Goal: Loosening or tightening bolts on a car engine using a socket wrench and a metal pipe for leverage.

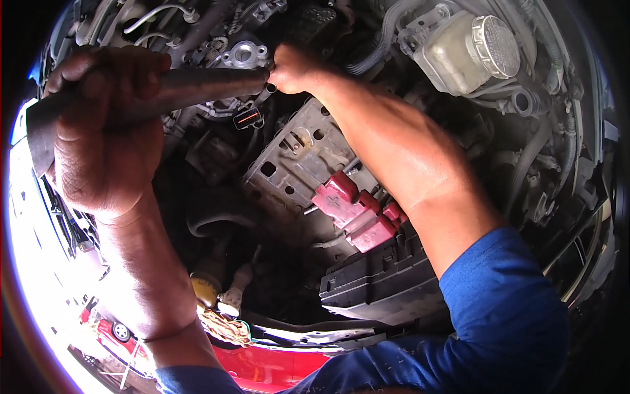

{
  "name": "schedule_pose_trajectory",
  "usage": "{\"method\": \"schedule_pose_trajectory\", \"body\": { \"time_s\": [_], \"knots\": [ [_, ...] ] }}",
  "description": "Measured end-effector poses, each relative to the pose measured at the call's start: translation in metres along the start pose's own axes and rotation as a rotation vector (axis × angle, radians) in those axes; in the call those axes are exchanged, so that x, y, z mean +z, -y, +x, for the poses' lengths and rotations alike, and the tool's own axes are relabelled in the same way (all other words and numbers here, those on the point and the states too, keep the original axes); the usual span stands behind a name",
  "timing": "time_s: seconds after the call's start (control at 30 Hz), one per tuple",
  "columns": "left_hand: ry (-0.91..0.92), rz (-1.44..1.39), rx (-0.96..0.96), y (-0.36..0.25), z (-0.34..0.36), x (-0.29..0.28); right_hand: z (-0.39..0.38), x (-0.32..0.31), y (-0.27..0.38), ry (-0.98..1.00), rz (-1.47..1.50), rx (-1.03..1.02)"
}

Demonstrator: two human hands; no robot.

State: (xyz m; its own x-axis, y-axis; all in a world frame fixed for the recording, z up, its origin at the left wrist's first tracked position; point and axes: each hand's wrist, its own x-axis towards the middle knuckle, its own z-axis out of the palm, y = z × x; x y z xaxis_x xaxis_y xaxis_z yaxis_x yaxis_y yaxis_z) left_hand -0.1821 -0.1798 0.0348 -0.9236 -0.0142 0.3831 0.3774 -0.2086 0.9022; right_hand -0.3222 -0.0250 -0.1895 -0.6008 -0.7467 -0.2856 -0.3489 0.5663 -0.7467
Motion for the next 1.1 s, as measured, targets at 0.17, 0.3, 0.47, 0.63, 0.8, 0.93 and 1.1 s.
{"method": "schedule_pose_trajectory", "body": {
  "time_s": [0.17,0.3,0.47,0.63,0.8,0.93,1.1],
  "knots": [
    [0.008,0.013,0.001,0.0,0.006,0.002,-0.003,-0.003,0.003,-0.026,0.063,-0.03],
    [0.012,0.004,0.01,0.0,0.009,0.001,-0.004,-0.005,0.007,0.009,0.037,0.069],
    [0.021,0.023,-0.03,-0.002,0.016,0.005,-0.004,-0.004,0.005,-0.026,0.058,0.034],
    [-0.031,0.051,-0.025,-0.003,0.021,0.012,-0.003,-0.003,0.004,-0.046,0.071,0.012],
    [-0.083,0.042,-0.041,-0.001,0.023,0.015,-0.006,-0.007,0.008,-0.036,0.06,0.05],
    [-0.124,0.016,-0.068,-0.002,0.024,0.015,-0.006,-0.007,0.009,-0.017,0.051,0.065],
    [-0.119,0.006,-0.078,0.001,0.027,0.011,-0.007,-0.004,0.007,-0.058,0.08,0.036]
  ]
}}
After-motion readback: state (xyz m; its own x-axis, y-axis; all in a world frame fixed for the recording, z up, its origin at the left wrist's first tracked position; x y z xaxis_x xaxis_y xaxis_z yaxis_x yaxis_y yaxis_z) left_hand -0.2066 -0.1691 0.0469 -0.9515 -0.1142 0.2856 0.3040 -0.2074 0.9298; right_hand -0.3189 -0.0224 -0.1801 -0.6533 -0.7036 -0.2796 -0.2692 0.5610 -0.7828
